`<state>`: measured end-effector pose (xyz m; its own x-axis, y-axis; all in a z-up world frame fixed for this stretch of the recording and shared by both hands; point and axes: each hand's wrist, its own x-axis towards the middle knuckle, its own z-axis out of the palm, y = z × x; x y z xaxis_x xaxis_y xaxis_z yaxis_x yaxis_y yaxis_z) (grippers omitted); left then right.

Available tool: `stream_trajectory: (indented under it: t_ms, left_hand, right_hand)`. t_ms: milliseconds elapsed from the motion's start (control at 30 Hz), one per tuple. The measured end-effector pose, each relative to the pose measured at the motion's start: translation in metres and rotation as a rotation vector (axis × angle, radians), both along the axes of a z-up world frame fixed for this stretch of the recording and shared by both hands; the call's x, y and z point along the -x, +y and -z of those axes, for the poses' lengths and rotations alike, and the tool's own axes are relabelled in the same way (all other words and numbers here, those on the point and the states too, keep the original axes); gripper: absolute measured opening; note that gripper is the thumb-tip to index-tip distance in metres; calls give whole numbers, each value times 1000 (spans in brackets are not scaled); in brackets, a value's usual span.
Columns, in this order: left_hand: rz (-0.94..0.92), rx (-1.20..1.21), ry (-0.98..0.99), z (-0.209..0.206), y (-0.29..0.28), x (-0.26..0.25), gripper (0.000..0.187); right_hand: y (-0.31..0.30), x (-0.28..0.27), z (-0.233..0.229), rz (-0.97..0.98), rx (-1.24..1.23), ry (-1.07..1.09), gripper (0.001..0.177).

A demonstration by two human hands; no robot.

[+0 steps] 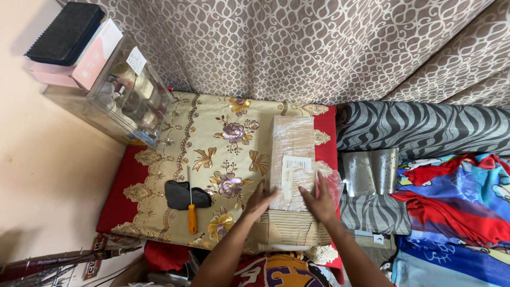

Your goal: The person opens a cardboard box and removes several items, including white plastic pieces, metal rods, and small hardware components, placing them on a table.

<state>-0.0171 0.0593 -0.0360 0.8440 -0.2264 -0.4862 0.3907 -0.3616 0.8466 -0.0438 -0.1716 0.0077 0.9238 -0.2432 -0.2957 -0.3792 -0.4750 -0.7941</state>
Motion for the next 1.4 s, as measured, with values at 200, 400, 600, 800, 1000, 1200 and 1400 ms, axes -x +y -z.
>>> stream_trajectory:
  t_ms: [200,400,600,800,1000,1200,1400]
  left_hand:
    - [-2,98,163,7,16,9,113]
    - [50,43,137,-7,13,17,105]
    - [-15,264,161,-21,-3,8,111]
    - [110,117,51,-20,-42,-60,106]
    - [226,-64,15,-3,-53,-84,98]
    - [149,-240,-416,27,-29,-59,89]
    - [-181,110,-9,60,17,14,99]
  right_hand:
    - [-36,54,3,-13,-346,374,106]
    - [-39,65,39,17,-779,359,112]
    - [-56,61,42,127,-660,388,106]
    - [-73,24,34,207,-975,114,94]
    - [-82,6,39,259,-784,140,83]
    - [-91,21,41,220,-517,13,94]
    - [-102,63,60,50,-607,273,93]
